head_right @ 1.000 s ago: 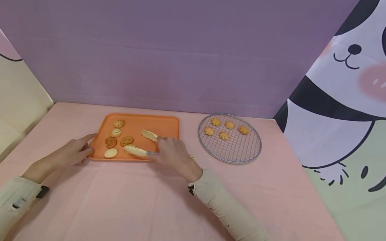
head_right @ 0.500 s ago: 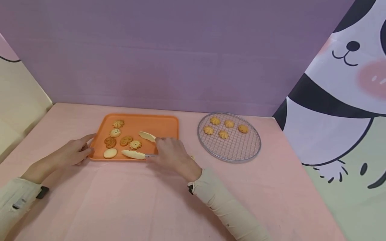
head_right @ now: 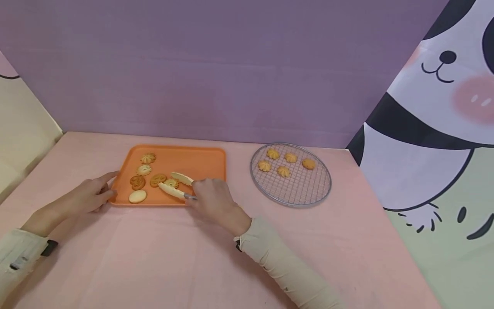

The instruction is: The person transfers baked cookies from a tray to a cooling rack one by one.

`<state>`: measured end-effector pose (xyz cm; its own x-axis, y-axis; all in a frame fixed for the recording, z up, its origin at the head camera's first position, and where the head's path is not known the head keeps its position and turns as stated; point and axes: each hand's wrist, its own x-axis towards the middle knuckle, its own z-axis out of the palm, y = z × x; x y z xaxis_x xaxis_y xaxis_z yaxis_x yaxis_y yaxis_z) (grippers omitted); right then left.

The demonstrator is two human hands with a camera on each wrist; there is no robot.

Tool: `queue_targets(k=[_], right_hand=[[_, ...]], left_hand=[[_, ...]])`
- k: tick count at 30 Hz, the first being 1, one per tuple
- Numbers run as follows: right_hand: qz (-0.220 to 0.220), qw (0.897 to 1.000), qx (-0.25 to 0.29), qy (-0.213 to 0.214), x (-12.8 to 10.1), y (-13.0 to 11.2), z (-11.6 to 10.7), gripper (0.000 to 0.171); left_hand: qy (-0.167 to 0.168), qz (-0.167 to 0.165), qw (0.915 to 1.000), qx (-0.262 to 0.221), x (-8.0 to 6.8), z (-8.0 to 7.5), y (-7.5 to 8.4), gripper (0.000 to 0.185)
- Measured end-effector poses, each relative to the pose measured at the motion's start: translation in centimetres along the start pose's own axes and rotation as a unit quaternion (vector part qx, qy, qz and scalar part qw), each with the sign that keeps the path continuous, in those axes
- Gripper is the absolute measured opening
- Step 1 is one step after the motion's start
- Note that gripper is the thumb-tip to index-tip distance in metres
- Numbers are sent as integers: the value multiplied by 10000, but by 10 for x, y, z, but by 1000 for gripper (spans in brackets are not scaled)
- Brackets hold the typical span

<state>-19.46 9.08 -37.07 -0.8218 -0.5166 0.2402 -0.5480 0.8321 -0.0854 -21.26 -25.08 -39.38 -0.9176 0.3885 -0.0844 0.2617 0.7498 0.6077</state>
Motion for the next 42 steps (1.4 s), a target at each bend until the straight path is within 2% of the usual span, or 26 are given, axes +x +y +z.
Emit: queue_targets(k=[10, 19, 24, 30, 38, 42], right_hand=[[-166, 9997, -159, 121, -6, 3, -3, 39], [-302, 9981, -323, 430, -12, 6, -9, 34], [-176, 9985, -417, 310, -15, 10, -8, 37], [-40, 9992, -375, 91, -20, 12, -10, 31], [-69, 9994, -332, 61, -22, 13, -13, 35], [-103, 9988, -432, 180, -24, 16, -17, 32]], left_hand=[[4, 105, 9999, -21, -1, 0, 0, 65], [-5, 152, 9999, -11, 0, 0, 0, 66], [12, 143, 9999, 49, 0, 0, -1, 66], [-11, 66, 10000, -5, 0, 0, 0, 66], [19, 57, 10000, 53, 0, 1, 3, 65], [16, 25, 10000, 33, 0, 1, 4, 65]])
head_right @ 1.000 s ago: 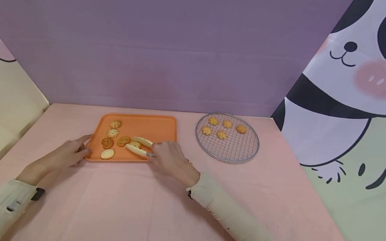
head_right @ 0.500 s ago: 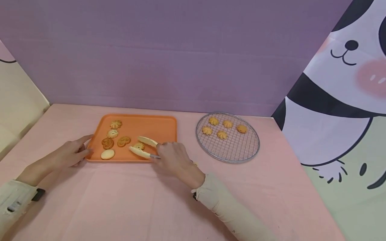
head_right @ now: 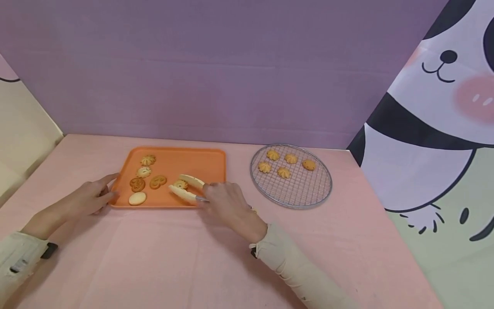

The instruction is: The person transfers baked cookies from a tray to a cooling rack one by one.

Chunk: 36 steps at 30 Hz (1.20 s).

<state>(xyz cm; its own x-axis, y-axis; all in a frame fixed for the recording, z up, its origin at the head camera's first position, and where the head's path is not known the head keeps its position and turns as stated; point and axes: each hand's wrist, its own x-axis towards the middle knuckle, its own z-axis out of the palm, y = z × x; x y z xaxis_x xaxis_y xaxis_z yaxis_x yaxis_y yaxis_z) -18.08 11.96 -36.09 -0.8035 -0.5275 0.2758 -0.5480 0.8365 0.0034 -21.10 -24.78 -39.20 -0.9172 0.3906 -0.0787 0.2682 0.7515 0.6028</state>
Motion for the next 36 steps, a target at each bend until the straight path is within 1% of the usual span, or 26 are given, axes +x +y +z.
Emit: queue_targets(k=[2, 6, 10, 16, 21, 24, 31, 34, 36], right_hand=[[-34, 9999, -90, 92, -2, 2, -2, 31], [-53, 9994, -215, 255, -6, 6, -4, 34], [-92, 9989, -167, 437, -12, 10, -7, 34], [-195, 9973, -111, 694, -22, 16, -12, 32], [-205, 9960, -180, 854, -29, 21, -14, 33], [-162, 9959, -203, 868, -33, 24, -15, 35], [-108, 9957, -323, 861, -41, 31, -16, 36], [-44, 9959, -353, 833, -44, 33, -17, 36], [3, 9962, -278, 824, -46, 35, -19, 36]], left_hand=[[-4, 0, 10000, 0, 0, 0, 0, 65], [-23, -11, 10000, -2, 0, 0, 0, 65], [-34, -28, 10000, -36, 0, 0, 1, 66], [0, 1, 10000, 65, 0, 0, 0, 66], [16, 24, 10000, 76, 1, 0, -1, 65], [13, -17, 10000, 65, 1, 0, -1, 65], [-97, -246, 9997, 1, 2, 0, -2, 64], [-102, -258, 9996, -37, 2, 0, -3, 64], [-86, -236, 9997, -45, 2, 0, -3, 64]])
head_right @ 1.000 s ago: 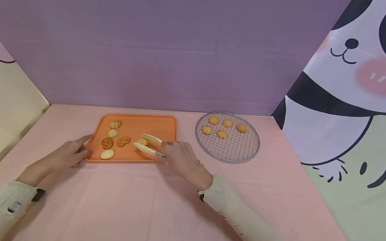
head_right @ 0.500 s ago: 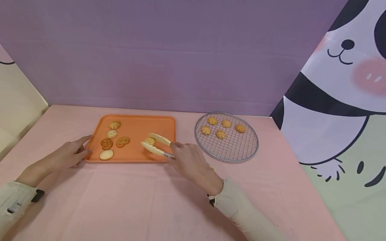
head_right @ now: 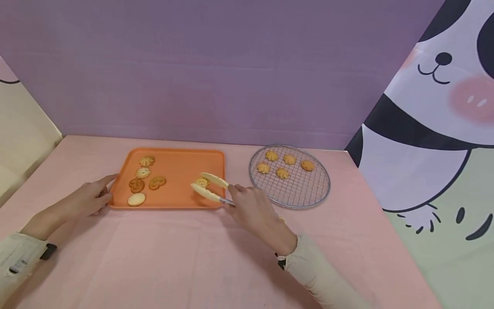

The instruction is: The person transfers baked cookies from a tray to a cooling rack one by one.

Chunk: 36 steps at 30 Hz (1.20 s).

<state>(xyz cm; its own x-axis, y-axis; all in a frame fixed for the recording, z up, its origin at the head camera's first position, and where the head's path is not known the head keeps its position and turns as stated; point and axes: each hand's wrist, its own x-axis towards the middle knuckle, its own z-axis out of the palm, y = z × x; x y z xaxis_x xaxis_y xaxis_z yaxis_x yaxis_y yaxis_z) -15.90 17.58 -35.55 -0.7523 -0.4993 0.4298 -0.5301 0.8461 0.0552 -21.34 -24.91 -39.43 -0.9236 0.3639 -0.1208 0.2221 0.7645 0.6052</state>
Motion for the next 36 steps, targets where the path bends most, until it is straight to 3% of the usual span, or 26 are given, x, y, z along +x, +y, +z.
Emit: queue_targets(k=[7, 18, 36], right_hand=[[124, 9998, 82, 137, -7, 9, -8, 45], [190, 9983, -89, 536, -22, 27, -15, 42], [818, 9963, -147, 201, -49, 64, -32, 42]], left_hand=[[41, 56, 10000, -40, -2, 0, -1, 63], [31, 68, 10000, -46, -2, 0, -1, 64], [-17, 165, 9996, -215, -2, -1, -2, 64]])
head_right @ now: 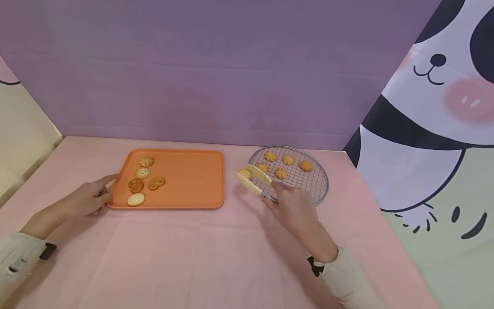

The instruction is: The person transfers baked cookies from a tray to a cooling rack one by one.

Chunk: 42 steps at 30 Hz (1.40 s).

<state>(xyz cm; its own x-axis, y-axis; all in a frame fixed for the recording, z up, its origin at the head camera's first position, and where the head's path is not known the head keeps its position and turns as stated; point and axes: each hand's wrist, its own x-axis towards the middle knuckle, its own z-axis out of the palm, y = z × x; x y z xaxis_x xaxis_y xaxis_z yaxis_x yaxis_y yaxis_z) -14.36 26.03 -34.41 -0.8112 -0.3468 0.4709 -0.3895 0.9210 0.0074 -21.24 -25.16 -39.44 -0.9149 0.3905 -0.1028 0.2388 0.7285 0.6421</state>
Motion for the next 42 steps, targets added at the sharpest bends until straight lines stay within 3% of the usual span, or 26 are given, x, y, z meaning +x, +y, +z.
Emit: queue_targets(k=[25, 42], right_hand=[[717, 9964, -451, 56, -31, 66, -13, 50], [1258, 9907, -325, -403, -43, 92, -16, 49]], left_hand=[[131, 225, 9995, 203, -2, 2, 0, 63], [59, 34, 9997, 215, 0, 2, 4, 63]])
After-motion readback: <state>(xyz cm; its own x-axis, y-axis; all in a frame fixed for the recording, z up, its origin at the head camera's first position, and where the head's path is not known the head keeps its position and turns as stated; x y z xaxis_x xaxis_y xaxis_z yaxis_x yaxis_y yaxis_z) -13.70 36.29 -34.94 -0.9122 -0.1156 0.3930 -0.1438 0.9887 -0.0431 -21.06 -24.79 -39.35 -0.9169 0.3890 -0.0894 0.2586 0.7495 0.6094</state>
